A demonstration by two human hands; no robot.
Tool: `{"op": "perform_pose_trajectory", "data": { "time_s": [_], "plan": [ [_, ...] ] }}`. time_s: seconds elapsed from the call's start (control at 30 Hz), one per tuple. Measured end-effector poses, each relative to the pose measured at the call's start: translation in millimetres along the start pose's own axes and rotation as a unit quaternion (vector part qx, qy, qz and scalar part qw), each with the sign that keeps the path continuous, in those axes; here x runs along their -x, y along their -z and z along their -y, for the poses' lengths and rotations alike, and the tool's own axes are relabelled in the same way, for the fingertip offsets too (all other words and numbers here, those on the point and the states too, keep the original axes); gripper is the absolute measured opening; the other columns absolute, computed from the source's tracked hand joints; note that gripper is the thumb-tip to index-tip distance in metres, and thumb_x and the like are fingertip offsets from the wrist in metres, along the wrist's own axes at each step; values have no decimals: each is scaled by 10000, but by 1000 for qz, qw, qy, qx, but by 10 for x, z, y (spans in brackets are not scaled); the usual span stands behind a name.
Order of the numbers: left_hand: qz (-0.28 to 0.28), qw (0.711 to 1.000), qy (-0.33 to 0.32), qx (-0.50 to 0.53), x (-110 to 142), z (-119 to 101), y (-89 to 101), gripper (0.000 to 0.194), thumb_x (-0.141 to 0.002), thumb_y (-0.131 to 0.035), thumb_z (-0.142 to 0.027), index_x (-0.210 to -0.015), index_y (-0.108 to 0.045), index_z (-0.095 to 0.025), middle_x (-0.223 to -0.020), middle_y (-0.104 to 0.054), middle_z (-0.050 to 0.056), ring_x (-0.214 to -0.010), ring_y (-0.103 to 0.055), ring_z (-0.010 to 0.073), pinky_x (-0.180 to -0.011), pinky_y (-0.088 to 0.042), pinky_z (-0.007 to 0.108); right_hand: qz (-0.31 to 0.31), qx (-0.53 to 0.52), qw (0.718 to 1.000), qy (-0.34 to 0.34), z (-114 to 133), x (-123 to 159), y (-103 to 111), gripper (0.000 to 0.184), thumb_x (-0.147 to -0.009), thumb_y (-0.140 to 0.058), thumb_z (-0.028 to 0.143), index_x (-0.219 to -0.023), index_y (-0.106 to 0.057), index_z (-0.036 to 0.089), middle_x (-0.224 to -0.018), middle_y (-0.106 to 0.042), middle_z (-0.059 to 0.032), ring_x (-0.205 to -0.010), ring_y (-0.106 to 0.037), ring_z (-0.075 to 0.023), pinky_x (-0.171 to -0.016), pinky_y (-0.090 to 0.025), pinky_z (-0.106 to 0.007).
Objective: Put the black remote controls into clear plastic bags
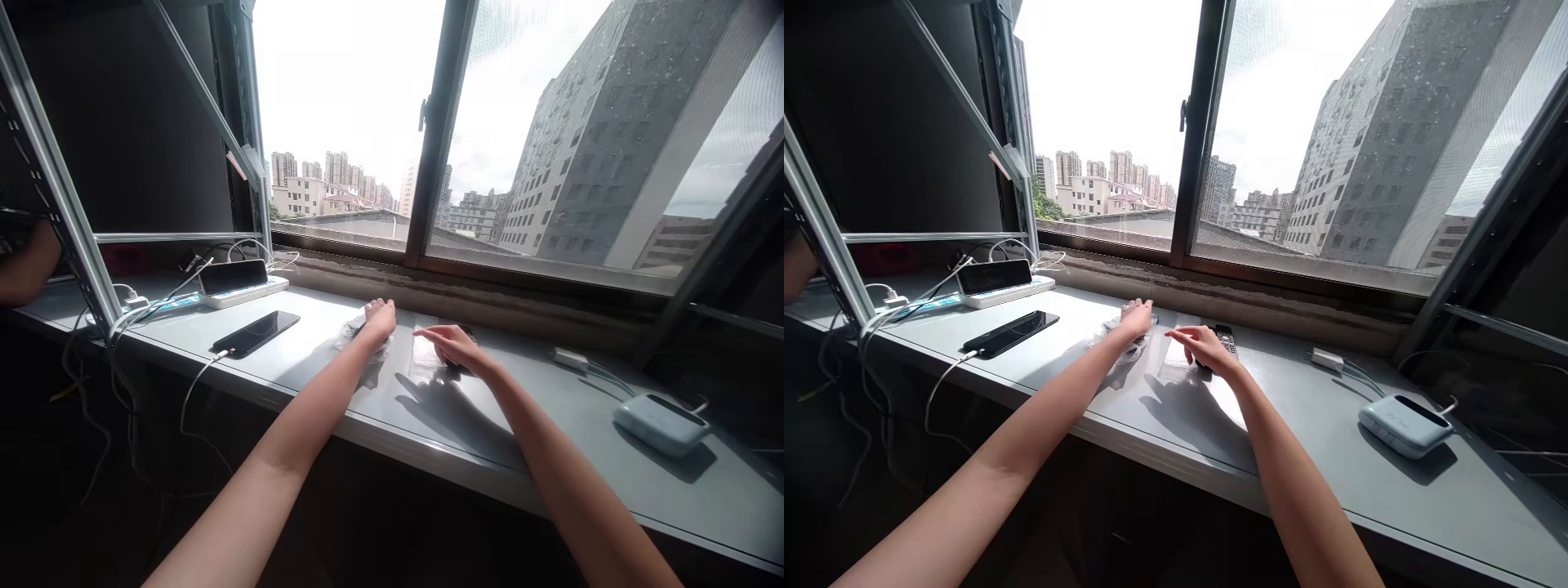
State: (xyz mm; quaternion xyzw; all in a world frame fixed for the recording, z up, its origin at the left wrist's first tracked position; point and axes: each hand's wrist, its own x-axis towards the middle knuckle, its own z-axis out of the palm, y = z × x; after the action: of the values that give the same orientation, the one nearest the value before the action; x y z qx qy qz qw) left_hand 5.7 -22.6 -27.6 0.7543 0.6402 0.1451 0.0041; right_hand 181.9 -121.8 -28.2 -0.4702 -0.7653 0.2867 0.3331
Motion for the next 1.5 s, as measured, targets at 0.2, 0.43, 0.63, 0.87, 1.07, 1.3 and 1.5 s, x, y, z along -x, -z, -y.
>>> {"op": "perform_pose_trajectory", "data": {
  "time_s": [0.2, 0.43, 0.63, 0.87, 1.07, 1.3, 1.5],
  "plan": [
    [79, 988, -129, 27, 91, -150, 62, 418, -959, -474, -300, -1363, -542, -216, -1432, -547, 111, -1354, -464, 254, -1100, -361, 369, -22, 73, 997, -5, -52, -22, -4, 703, -839, -509, 741, -1115, -765, 147, -455, -519, 24, -467, -403, -114, -538, -337, -253],
    [93, 984, -136, 66, 182, -235, 21, 285, -944, -522, -358, -1103, -679, -181, -1210, -692, 144, -1128, -647, 278, -961, -464, 332, -25, 149, 989, -3, -115, -36, 4, 679, -882, -473, 721, -1150, -757, 165, -516, -622, -6, -492, -500, -136, -599, -373, -268],
    [101, 984, -123, 80, 188, -245, -2, 217, -900, -579, -354, -920, -706, -179, -1066, -729, 150, -1056, -667, 306, -945, -475, 352, -39, 205, 978, 8, -95, -19, -13, 568, -898, -493, 673, -1085, -780, 219, -574, -681, -13, -590, -602, -167, -605, -368, -261],
    [101, 984, -115, 93, 182, -229, 3, 197, -881, -593, -341, -884, -718, -188, -1022, -742, 125, -1042, -665, 291, -932, -482, 329, -51, 288, 956, -5, -26, 3, -6, 275, -868, -652, 480, -1029, -777, 295, -729, -733, 12, -713, -638, -171, -635, -352, -256],
    [101, 984, -141, 49, 209, -233, 32, 267, -930, -503, -324, -946, -718, -167, -1083, -726, 156, -1051, -670, 300, -924, -485, 349, -46, 322, 945, 9, -55, -13, -19, 270, -792, -746, 474, -1014, -769, 323, -837, -735, 17, -770, -648, -181, -686, -385, -269],
    [93, 986, -121, 66, 222, -240, 33, 255, -919, -518, -313, -920, -728, -169, -1084, -729, 155, -1064, -665, 306, -954, -478, 364, 8, 319, 947, 40, -76, -24, -67, 324, -794, -712, 586, -959, -799, 320, -820, -721, -3, -778, -640, -192, -686, -402, -275],
    [87, 987, -103, 85, 210, -235, 16, 202, -886, -578, -325, -912, -729, -194, -1090, -733, 128, -1096, -652, 300, -973, -470, 349, 32, 292, 955, 47, -55, -10, -81, 225, -799, -724, 477, -950, -806, 333, -802, -731, -1, -740, -633, -190, -697, -407, -285]
  ]
}}
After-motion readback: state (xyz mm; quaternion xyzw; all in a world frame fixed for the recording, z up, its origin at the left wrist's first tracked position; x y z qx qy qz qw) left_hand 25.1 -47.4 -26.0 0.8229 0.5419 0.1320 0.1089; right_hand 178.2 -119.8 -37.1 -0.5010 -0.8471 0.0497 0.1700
